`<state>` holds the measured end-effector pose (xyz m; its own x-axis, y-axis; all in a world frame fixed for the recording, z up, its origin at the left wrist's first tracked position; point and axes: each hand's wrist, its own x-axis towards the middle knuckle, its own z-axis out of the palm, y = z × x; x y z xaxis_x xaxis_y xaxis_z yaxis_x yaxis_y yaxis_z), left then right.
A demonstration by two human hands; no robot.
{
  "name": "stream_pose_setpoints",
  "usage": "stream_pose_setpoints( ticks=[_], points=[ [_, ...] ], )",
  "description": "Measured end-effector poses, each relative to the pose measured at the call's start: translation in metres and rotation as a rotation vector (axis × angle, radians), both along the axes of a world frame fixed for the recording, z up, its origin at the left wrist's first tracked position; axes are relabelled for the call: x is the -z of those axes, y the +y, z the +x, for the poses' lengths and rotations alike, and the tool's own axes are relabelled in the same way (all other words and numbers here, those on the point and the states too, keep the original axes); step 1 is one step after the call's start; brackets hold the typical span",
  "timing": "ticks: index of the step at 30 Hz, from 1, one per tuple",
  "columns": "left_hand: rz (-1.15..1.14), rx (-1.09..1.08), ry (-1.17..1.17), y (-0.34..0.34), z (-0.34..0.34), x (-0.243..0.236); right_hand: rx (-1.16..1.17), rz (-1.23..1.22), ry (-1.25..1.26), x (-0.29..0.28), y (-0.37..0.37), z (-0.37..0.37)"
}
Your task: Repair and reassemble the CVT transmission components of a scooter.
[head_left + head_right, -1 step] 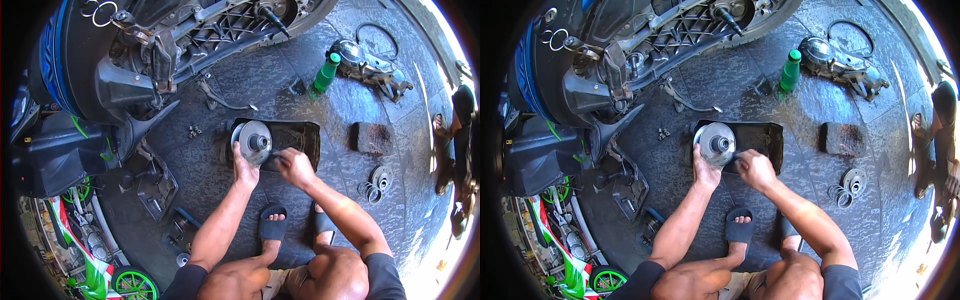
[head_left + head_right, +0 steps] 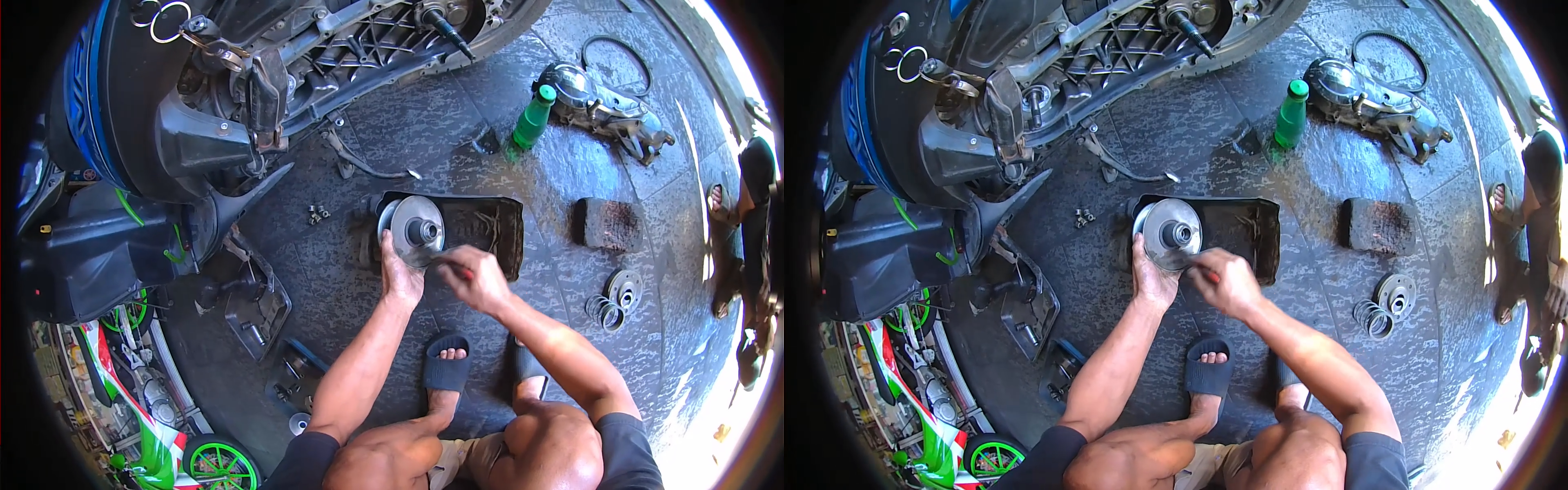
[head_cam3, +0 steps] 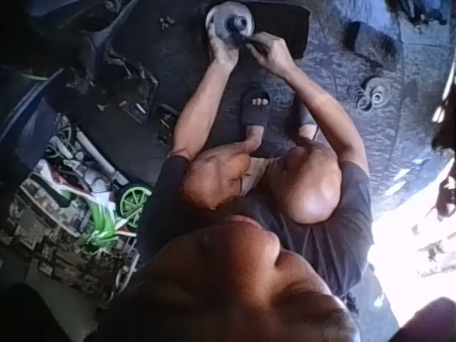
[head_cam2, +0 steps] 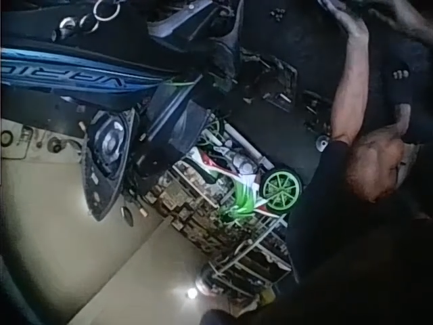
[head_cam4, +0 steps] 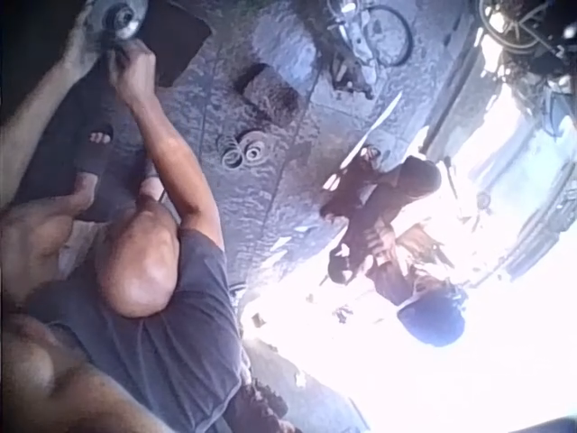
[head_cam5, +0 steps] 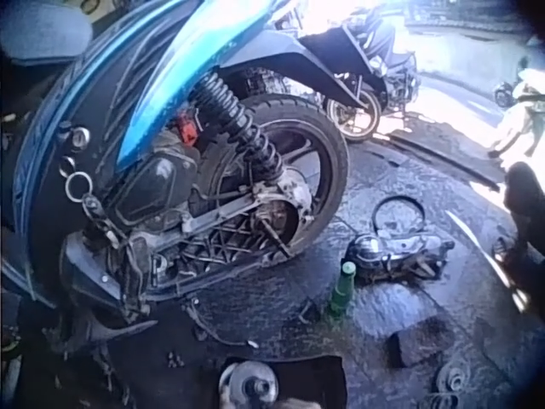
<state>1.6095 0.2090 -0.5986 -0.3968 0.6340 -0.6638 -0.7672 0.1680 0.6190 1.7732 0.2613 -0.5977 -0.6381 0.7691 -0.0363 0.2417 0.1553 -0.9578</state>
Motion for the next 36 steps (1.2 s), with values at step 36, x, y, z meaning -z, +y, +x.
stream_pose_setpoints(
  ticks=[36],
  points=[
    [-0.119,0.267,-0.038,0.004,0.005,-0.033,0.104,0.168,-0.53,0.004,0.044,0.015]
  ],
)
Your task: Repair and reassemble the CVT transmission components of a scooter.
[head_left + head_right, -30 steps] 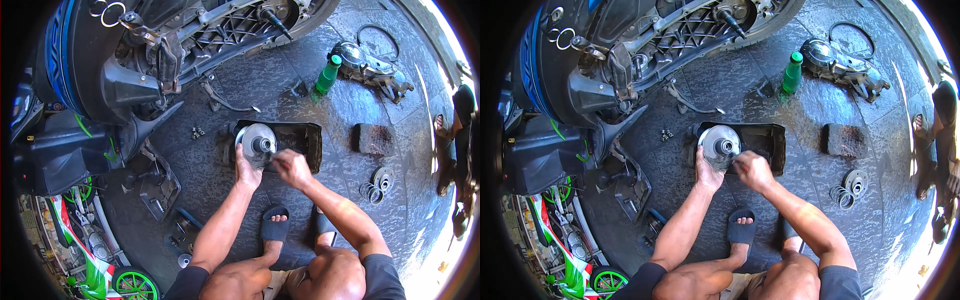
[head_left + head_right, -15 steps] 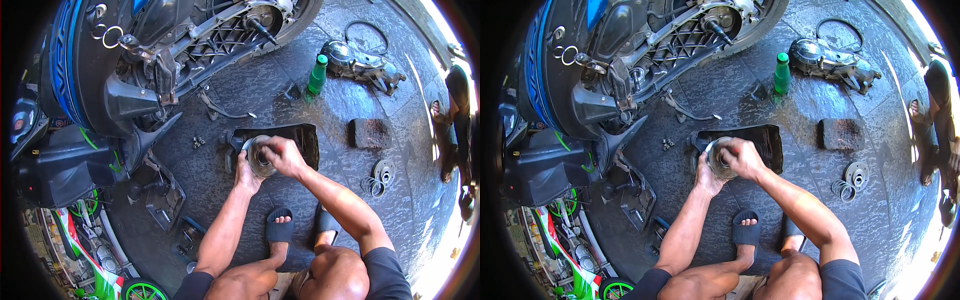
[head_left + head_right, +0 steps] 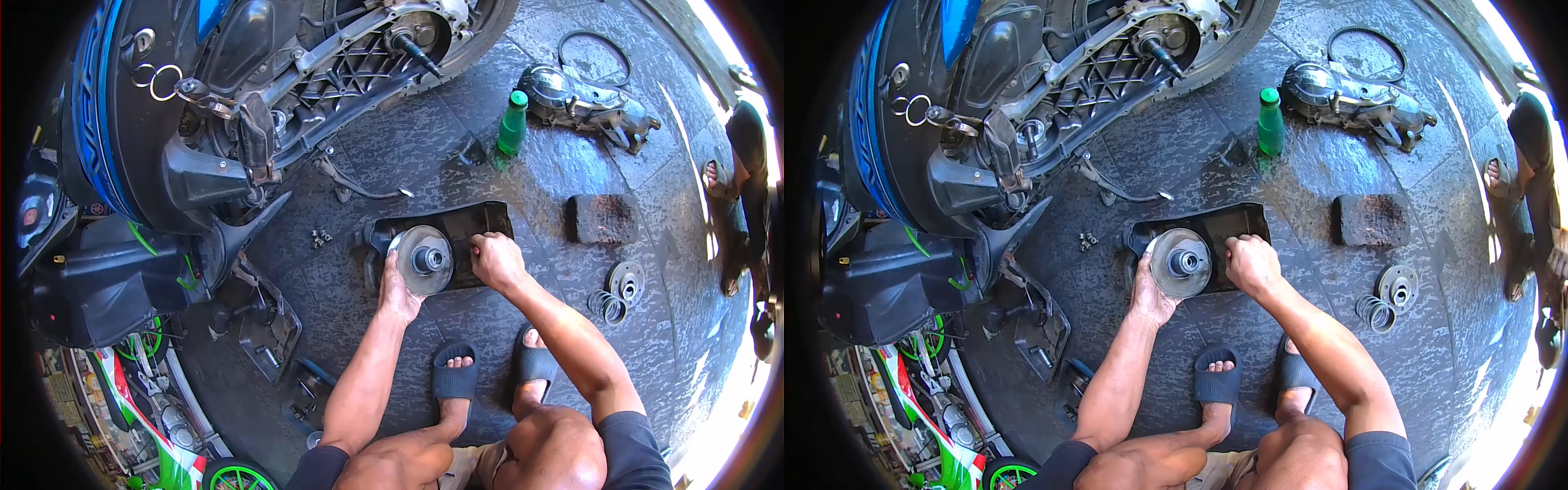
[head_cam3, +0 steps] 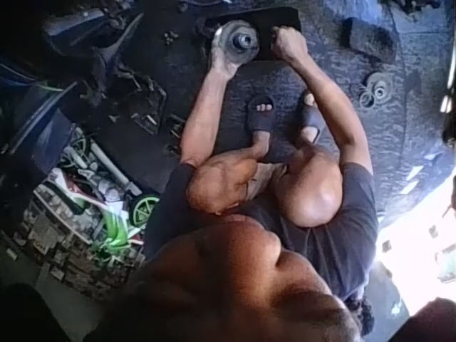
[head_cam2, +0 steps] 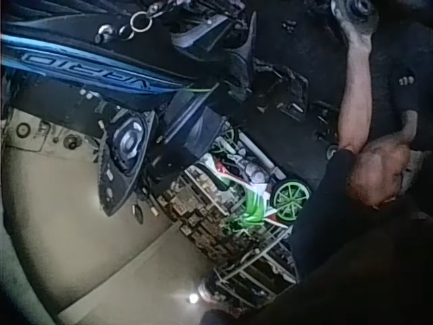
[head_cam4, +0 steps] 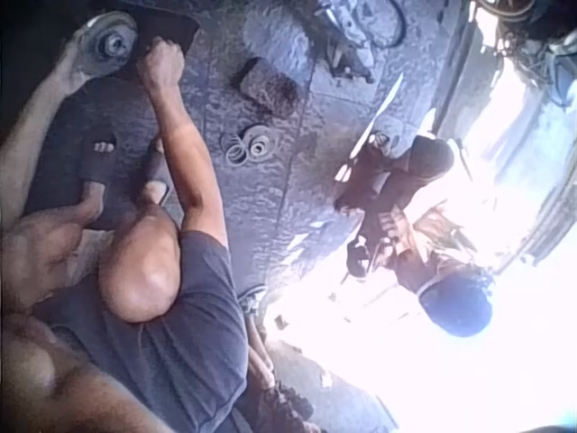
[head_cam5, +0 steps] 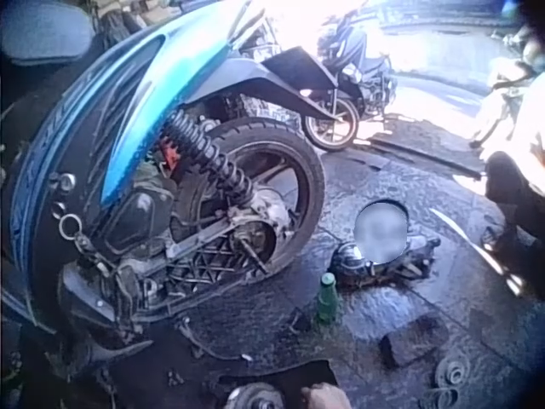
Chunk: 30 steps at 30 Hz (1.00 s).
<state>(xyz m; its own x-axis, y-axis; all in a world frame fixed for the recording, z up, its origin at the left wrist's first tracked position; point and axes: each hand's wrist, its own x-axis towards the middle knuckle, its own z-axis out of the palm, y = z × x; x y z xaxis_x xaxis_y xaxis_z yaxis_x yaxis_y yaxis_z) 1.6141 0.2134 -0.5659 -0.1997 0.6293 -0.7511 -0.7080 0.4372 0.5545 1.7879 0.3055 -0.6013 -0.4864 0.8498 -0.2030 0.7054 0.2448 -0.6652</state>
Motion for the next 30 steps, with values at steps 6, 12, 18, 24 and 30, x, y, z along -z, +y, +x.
stream_pose_setpoints(
  ticks=[6,12,18,24,30],
  points=[
    [-0.006,0.058,0.038,0.003,0.005,-0.001,0.006,-0.643,0.834,-0.008,0.008,-0.022],
    [0.018,0.065,0.075,0.006,0.003,-0.001,0.141,-0.353,0.656,-0.013,-0.003,-0.03],
    [-0.012,0.052,0.04,0.006,0.001,-0.002,0.325,-0.336,0.666,-0.019,-0.01,-0.039],
    [-0.044,0.072,0.016,0.002,-0.01,0.005,-0.189,0.106,0.783,-0.022,-0.012,-0.04],
    [-0.045,0.023,0.074,0.001,-0.003,0.011,-0.108,-0.08,0.701,-0.015,-0.012,-0.046]
  ],
)
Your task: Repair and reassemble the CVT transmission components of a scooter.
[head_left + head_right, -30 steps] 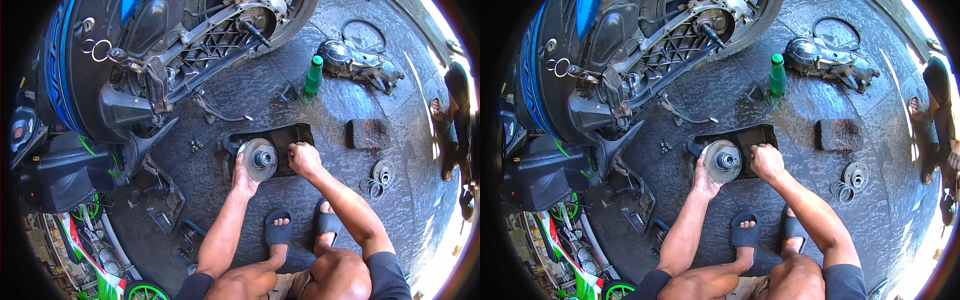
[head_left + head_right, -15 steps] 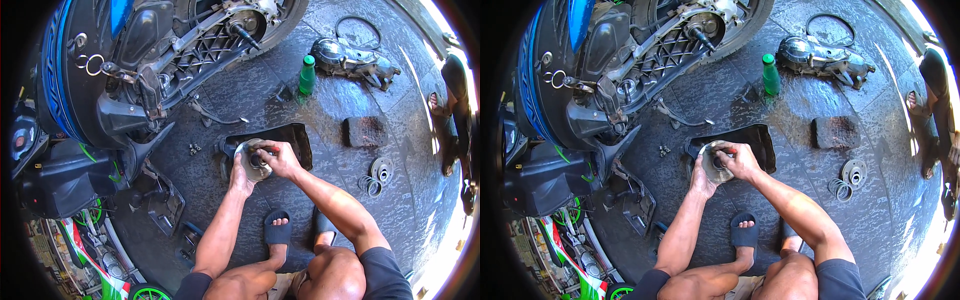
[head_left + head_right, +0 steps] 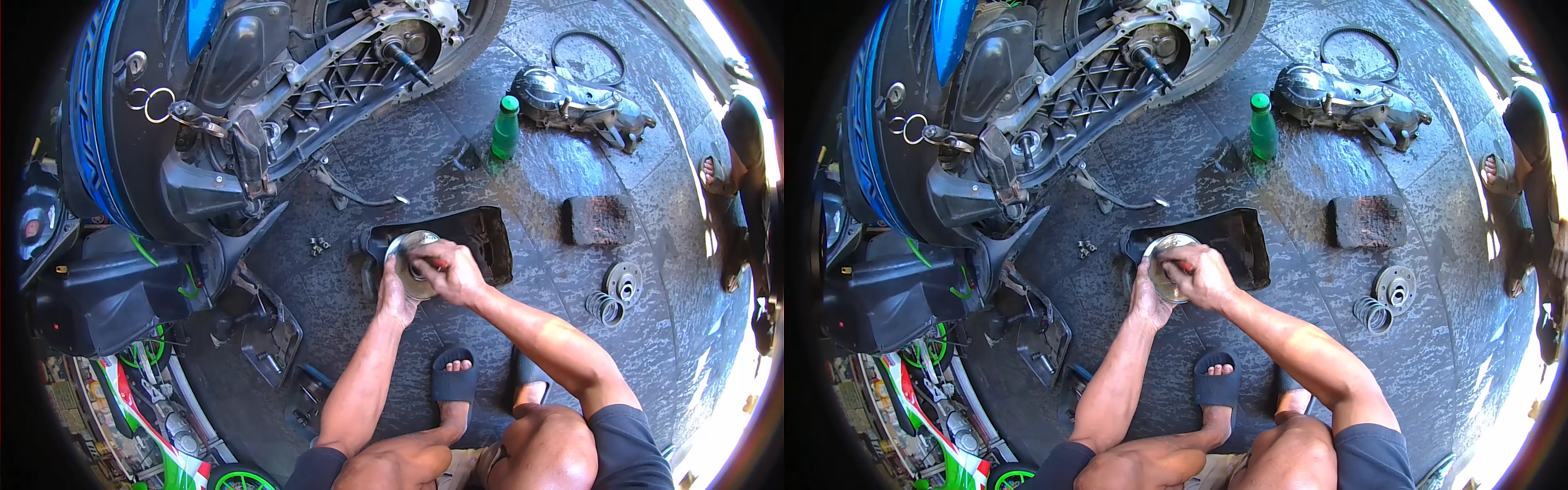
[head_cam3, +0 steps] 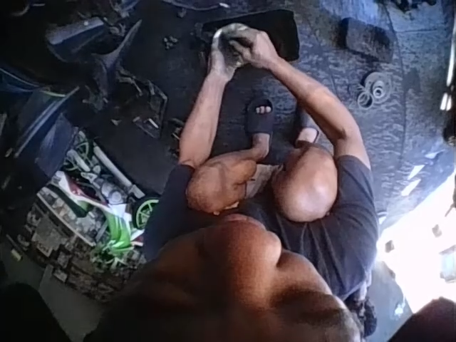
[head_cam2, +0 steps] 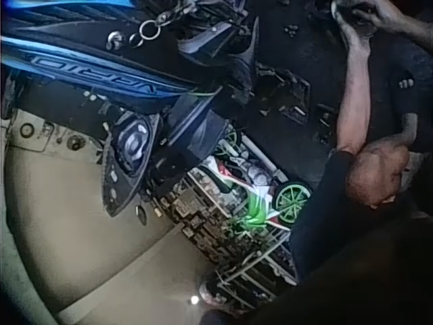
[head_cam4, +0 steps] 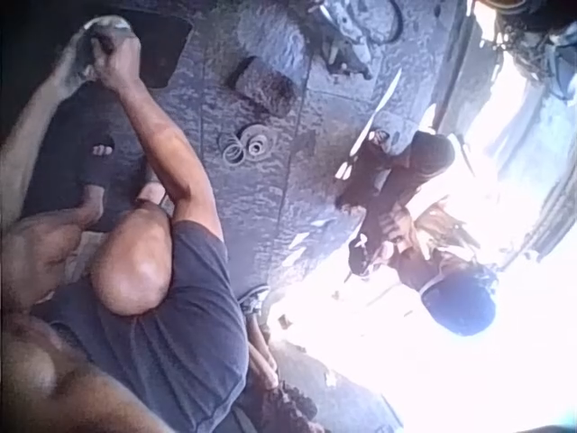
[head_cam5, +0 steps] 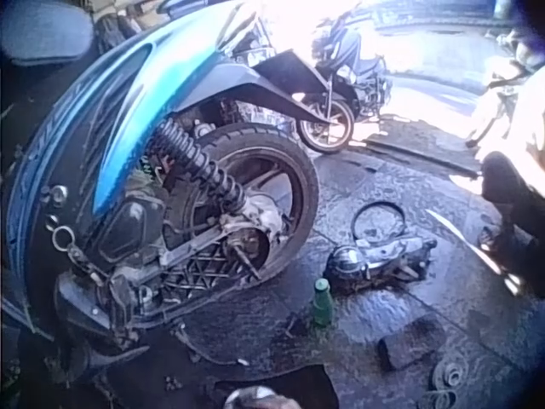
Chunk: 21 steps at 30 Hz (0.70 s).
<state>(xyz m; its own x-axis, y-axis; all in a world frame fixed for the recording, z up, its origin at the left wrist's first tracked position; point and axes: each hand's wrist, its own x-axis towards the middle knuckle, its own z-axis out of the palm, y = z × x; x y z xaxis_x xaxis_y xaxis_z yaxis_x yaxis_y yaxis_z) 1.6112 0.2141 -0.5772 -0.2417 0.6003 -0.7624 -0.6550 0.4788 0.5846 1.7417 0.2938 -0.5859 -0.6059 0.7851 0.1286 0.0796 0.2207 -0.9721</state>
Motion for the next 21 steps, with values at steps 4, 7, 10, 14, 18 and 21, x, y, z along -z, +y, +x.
stream_pose_setpoints(
  ticks=[4,7,10,14,18,21],
  points=[
    [0.125,-0.022,-0.07,0.001,0.003,-0.008,0.296,-0.411,-0.072,0.014,0.005,0.016],
    [0.064,-0.035,-0.014,0.001,0.003,-0.011,0.196,-0.308,-0.407,0.026,0.012,0.041],
    [0.07,-0.047,-0.03,0.0,-0.001,-0.008,0.141,0.022,-0.495,0.032,0.016,0.054],
    [0.09,0.027,-0.083,-0.001,-0.011,-0.001,-0.076,0.052,-0.295,0.029,0.026,0.044],
    [0.065,0.052,-0.09,0.0,-0.02,0.004,-0.052,-0.028,0.039,0.03,0.025,0.037],
    [0.048,0.034,-0.114,-0.001,-0.025,0.008,-0.219,-0.014,-0.074,0.035,0.006,0.05]
  ],
)
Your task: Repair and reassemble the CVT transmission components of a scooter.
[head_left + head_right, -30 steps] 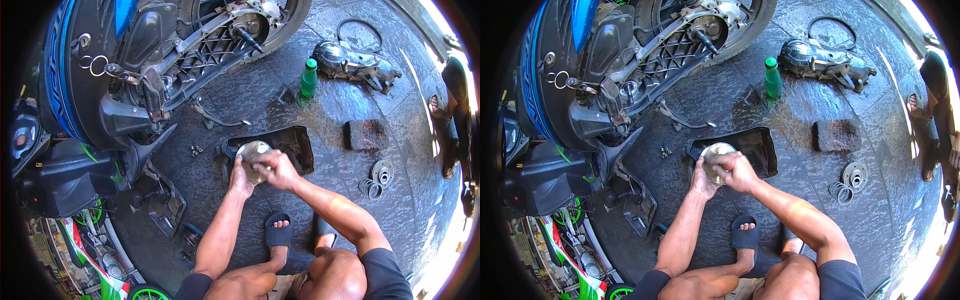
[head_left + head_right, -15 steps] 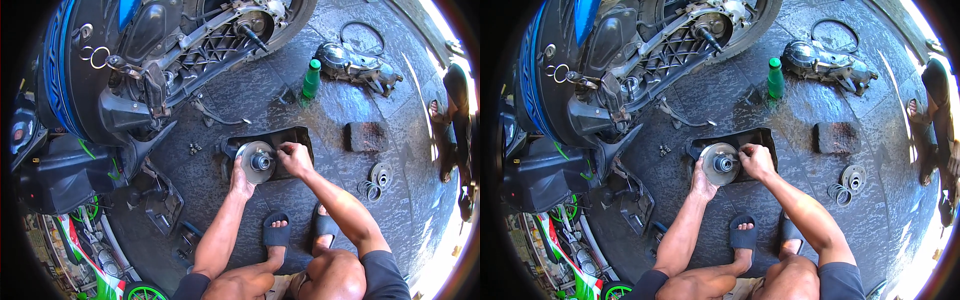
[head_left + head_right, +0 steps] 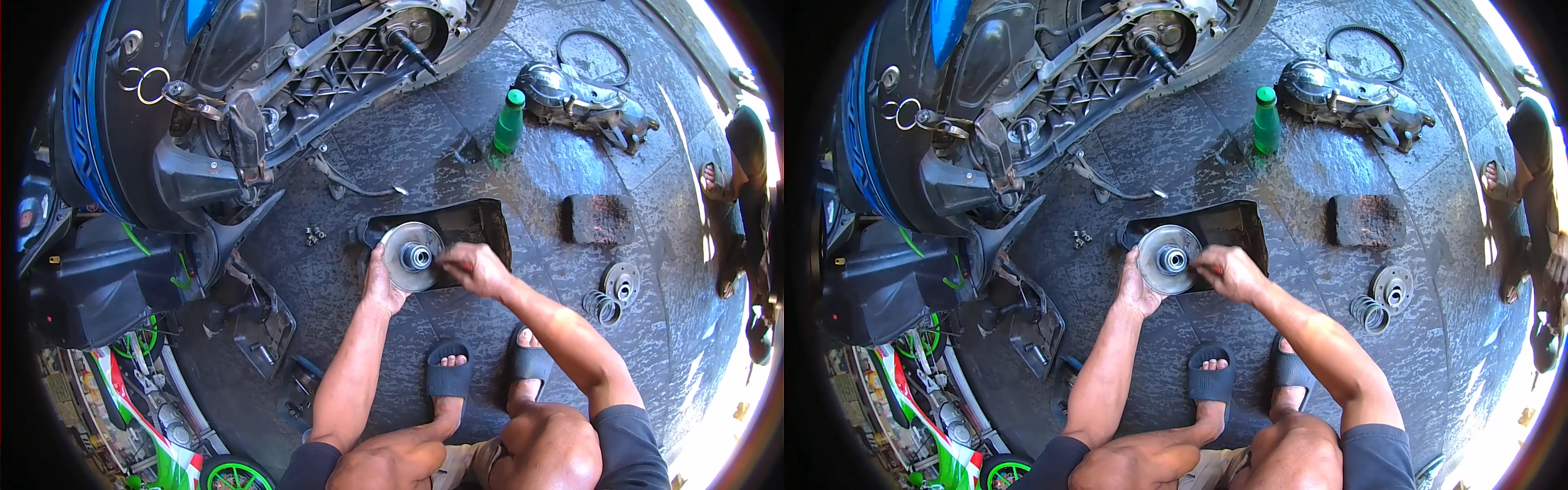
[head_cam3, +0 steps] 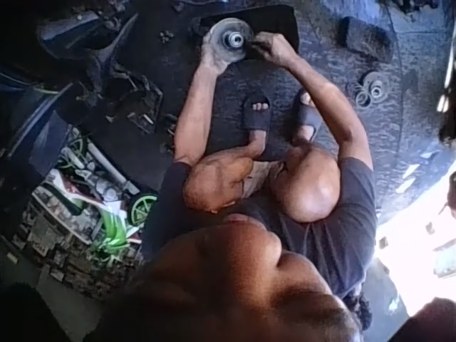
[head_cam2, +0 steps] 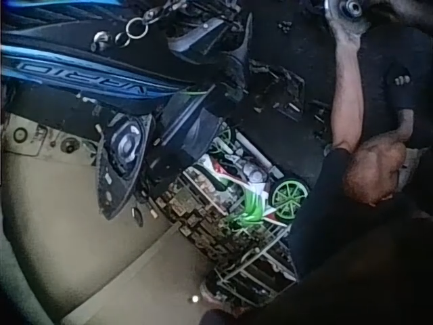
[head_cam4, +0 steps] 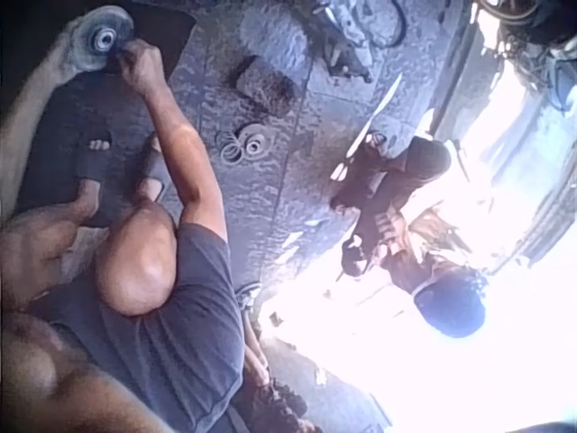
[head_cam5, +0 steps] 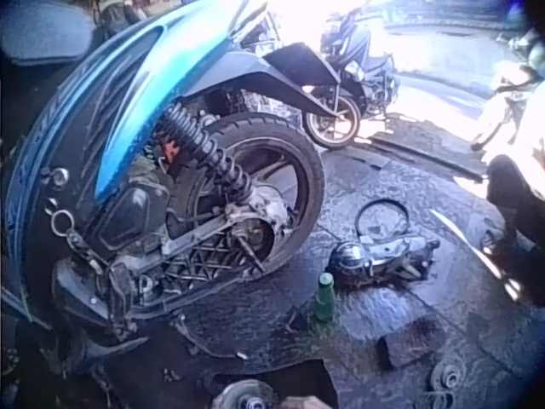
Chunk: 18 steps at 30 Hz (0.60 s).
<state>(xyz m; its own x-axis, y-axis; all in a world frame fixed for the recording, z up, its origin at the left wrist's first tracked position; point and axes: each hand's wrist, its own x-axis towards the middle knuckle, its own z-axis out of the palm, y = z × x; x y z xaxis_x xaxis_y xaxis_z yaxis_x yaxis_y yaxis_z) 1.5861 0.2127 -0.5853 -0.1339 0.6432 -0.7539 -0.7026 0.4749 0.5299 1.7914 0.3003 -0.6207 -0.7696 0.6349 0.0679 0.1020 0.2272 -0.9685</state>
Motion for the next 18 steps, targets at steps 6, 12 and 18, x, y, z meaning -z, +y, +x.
stream_pose_setpoints(
  ticks=[6,12,18],
  points=[
    [0.004,-0.017,-0.019,-0.001,-0.002,0.006,0.104,0.12,-0.028,0.002,-0.016,0.0],
    [-0.02,-0.045,0.005,0.001,0.004,-0.001,0.165,-0.091,-0.095,-0.012,-0.03,-0.002],
    [-0.022,-0.079,0.043,0.005,0.012,-0.01,-0.01,0.005,0.014,-0.012,-0.026,-0.002]
  ],
)
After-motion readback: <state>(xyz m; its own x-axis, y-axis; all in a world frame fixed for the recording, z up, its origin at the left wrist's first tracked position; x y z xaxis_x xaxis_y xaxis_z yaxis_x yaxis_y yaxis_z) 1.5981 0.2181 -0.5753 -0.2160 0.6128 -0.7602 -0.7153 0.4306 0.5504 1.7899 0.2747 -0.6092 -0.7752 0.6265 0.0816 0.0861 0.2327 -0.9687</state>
